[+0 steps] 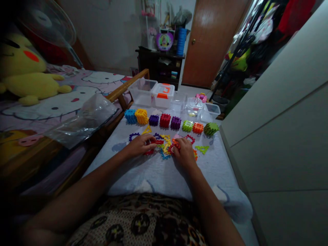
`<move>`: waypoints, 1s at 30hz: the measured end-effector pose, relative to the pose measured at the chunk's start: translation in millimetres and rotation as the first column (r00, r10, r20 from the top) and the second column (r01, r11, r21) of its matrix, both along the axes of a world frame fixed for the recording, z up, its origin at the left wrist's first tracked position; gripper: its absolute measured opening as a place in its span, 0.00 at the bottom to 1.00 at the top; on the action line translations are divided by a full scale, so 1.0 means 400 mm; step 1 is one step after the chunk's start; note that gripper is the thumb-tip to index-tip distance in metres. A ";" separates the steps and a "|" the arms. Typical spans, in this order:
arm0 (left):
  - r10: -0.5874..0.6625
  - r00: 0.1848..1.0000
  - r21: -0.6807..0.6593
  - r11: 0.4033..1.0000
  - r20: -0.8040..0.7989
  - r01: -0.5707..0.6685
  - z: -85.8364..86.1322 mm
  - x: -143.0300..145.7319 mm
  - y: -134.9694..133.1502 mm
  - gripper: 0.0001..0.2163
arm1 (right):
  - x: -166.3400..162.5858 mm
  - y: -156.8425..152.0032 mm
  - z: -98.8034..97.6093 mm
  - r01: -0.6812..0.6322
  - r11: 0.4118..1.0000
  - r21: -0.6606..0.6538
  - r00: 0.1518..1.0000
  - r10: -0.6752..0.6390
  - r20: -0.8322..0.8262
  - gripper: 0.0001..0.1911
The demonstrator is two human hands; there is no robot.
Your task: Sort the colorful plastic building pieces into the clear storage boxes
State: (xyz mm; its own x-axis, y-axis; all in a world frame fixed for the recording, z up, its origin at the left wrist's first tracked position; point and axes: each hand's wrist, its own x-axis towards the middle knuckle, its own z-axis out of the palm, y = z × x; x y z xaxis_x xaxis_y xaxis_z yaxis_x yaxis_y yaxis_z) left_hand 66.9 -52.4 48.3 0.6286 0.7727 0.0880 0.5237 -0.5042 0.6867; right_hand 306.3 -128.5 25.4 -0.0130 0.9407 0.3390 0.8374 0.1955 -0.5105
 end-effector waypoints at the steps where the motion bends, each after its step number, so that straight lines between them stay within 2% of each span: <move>1: 0.004 1.000 -0.015 1.000 0.024 -0.004 -0.001 0.004 0.001 0.13 | -0.001 -0.004 -0.001 0.000 1.000 0.017 1.000 0.000 0.027 0.14; 5: 0.035 0.996 -0.046 0.998 0.080 -0.031 -0.013 0.013 0.004 0.18 | -0.003 -0.023 -0.004 -0.011 1.000 0.006 0.994 0.011 0.106 0.20; 10: 0.092 0.995 -0.012 0.996 0.048 -0.091 -0.036 0.020 0.015 0.15 | -0.007 -0.030 -0.017 0.003 0.999 -0.033 0.992 0.002 0.125 0.25; 15: 0.234 0.972 0.143 0.963 -0.007 -0.230 -0.067 0.012 0.031 0.15 | -0.004 -0.028 -0.024 -0.023 1.000 -0.020 0.998 0.024 0.059 0.24; 19: 0.273 0.960 0.203 0.939 0.056 -0.279 -0.078 -0.017 0.047 0.13 | -0.006 -0.005 0.005 -0.137 0.990 -0.020 0.991 0.137 -0.001 0.24; 21: 0.321 0.942 0.237 0.912 0.095 -0.335 -0.074 -0.040 0.055 0.12 | -0.018 0.020 0.031 -0.214 0.976 -0.050 0.977 0.214 -0.014 0.23; 25: 0.488 0.863 0.284 0.815 0.133 -0.505 -0.064 -0.090 0.075 0.12 | -0.069 0.093 0.072 -0.323 0.945 -0.060 0.946 0.324 0.011 0.24; 28: 0.582 0.804 0.255 0.765 0.122 -0.592 -0.069 -0.118 0.091 0.12 | -0.110 0.149 0.072 -0.341 0.937 -0.075 0.936 0.346 0.066 0.26; 30: 0.603 0.789 0.225 0.758 0.118 -0.613 -0.077 -0.128 0.101 0.11 | -0.129 0.175 0.063 -0.352 0.928 -0.121 0.925 0.365 0.106 0.26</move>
